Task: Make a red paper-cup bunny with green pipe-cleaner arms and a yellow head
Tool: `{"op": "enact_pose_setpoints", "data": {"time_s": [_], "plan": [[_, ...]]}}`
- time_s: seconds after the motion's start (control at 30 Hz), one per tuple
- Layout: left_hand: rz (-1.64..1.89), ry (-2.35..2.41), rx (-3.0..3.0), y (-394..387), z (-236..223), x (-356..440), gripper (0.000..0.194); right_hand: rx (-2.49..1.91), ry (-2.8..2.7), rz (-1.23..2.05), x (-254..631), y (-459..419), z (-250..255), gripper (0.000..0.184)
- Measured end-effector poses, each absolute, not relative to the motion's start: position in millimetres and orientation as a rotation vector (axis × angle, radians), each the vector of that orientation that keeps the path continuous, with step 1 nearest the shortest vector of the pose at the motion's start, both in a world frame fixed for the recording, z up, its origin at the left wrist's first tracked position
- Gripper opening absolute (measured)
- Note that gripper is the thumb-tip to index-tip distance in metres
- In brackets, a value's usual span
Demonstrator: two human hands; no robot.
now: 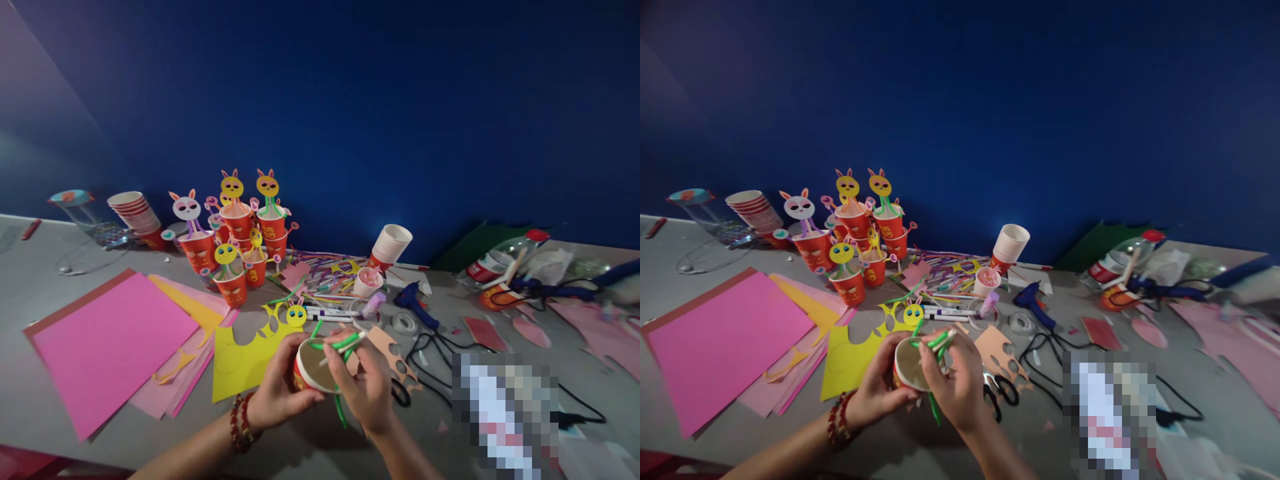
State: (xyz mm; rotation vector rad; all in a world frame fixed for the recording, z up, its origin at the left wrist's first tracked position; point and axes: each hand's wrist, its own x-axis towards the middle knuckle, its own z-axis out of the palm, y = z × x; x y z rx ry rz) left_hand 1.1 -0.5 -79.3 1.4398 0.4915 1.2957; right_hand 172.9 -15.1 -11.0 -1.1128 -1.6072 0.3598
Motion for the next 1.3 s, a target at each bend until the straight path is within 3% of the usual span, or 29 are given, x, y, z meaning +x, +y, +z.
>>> {"op": "enact_pose_setpoints", "data": {"time_s": [0.2, 0.4, 0.5, 0.67, 0.97, 1.3], "plan": [[1.295, 0.448, 1.429, 1, -76, 1, 0.073, -1.043, -1.594, 0.519, 177, -17, -12, 0.003], [1.331, 0.447, 1.453, 2, -74, 0, 0.070, -0.918, -1.524, 0.604, 186, -20, -19, 0.011], [1.352, 0.484, 1.464, 3, -75, -3, 0.071, -0.878, -1.555, 0.463, 193, -25, -23, 0.017], [1.284, 0.552, 1.378, 2, -72, -6, 0.066, -0.712, -1.883, 0.056, 200, -28, -28, 0.043], [1.216, 0.579, 1.276, 3, -69, -7, 0.065, -0.597, -1.981, -0.059, 194, -19, -14, 0.020], [1.283, 0.623, 1.439, 6, -71, -9, 0.066, -0.658, -1.964, 0.126, 198, -21, -12, 0.020]]}}
